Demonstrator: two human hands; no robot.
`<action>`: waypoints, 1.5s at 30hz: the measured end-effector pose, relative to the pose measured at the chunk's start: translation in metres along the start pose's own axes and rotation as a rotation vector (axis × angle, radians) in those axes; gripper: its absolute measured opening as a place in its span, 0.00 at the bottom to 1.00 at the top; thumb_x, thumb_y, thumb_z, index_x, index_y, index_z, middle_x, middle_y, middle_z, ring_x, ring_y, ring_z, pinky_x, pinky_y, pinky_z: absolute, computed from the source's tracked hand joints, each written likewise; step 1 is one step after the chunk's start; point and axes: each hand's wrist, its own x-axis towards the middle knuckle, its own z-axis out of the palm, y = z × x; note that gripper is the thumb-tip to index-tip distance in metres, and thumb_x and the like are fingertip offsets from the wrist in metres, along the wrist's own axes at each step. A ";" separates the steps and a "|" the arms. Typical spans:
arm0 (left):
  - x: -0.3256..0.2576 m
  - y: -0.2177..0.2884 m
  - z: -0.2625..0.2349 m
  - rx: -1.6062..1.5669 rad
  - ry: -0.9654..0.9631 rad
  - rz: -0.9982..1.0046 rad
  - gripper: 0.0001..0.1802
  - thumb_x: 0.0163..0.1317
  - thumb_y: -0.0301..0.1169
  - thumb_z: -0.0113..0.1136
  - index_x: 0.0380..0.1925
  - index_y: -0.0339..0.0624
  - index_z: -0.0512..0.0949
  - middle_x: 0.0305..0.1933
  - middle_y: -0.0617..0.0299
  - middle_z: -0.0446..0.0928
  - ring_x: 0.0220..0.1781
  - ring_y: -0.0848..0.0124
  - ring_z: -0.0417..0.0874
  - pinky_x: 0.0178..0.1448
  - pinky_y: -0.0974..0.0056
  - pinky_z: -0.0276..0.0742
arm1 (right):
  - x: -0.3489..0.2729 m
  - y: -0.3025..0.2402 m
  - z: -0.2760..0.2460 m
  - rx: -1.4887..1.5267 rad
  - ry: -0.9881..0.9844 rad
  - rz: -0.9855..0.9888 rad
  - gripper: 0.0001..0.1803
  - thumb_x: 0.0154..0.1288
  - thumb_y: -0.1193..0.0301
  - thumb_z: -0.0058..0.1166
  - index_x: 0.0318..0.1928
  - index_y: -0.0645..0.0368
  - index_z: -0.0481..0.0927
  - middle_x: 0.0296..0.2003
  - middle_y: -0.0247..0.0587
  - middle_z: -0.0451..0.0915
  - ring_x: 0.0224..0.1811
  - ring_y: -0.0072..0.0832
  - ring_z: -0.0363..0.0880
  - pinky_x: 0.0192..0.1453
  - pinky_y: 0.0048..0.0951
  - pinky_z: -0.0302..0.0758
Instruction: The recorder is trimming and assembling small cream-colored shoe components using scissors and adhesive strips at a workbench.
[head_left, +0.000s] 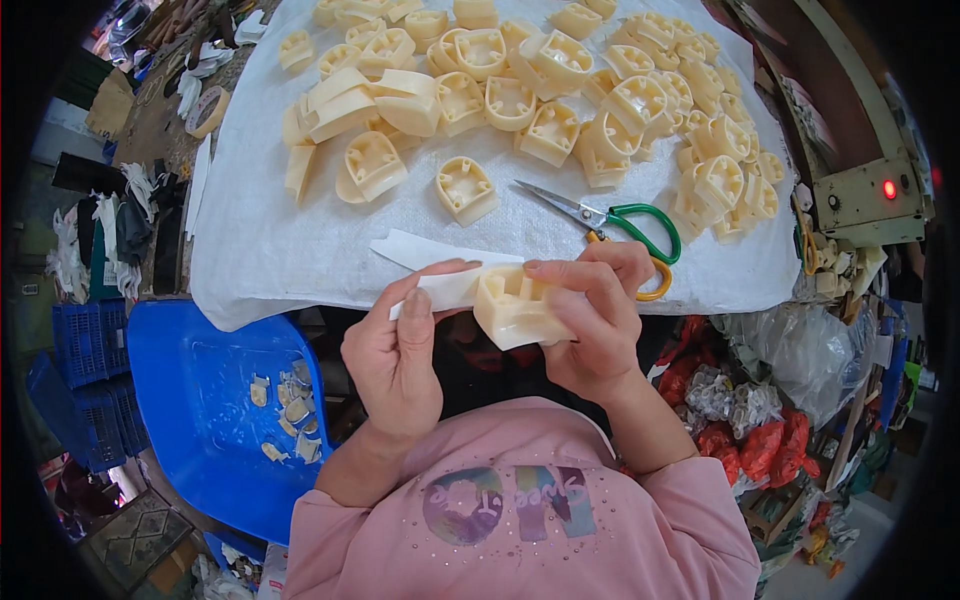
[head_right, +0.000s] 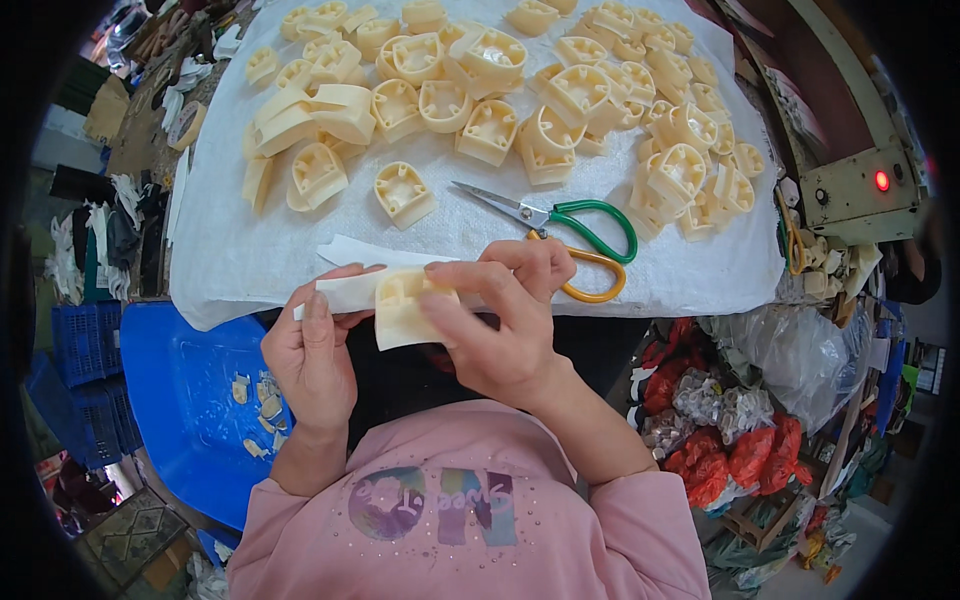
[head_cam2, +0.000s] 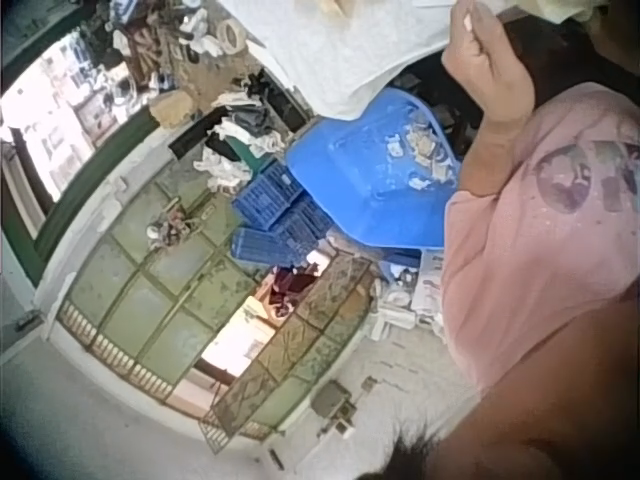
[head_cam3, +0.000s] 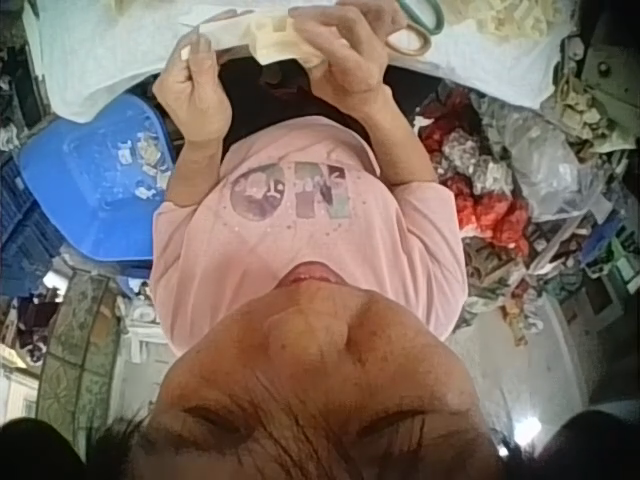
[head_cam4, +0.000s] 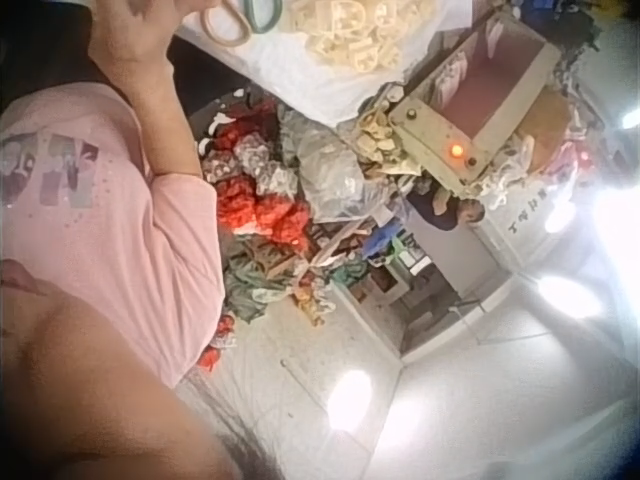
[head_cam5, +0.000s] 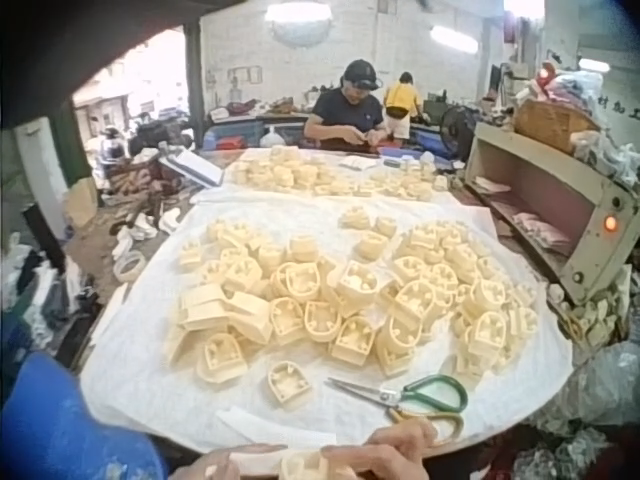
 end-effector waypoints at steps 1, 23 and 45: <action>0.001 0.000 0.000 0.001 -0.002 -0.004 0.20 0.72 0.33 0.38 0.51 0.27 0.73 0.45 0.50 0.79 0.45 0.71 0.80 0.51 0.69 0.76 | 0.005 -0.005 -0.005 -0.077 -0.079 -0.034 0.23 0.42 0.77 0.57 0.44 0.46 0.74 0.37 0.34 0.77 0.33 0.33 0.67 0.43 0.41 0.53; -0.005 0.009 0.018 0.295 -0.226 -0.313 0.21 0.71 0.33 0.44 0.54 0.25 0.70 0.50 0.50 0.77 0.48 0.69 0.79 0.50 0.66 0.77 | -0.004 -0.012 -0.016 -0.259 -0.516 0.043 0.15 0.46 0.75 0.56 0.39 0.50 0.73 0.24 0.36 0.63 0.25 0.32 0.69 0.40 0.43 0.57; 0.005 -0.030 0.005 -0.649 -0.566 -0.718 0.31 0.62 0.49 0.49 0.57 0.38 0.63 0.50 0.56 0.71 0.48 0.66 0.75 0.49 0.64 0.70 | -0.005 0.012 -0.021 0.205 -0.366 0.037 0.24 0.34 0.75 0.64 0.39 0.47 0.80 0.31 0.30 0.70 0.32 0.28 0.65 0.42 0.39 0.52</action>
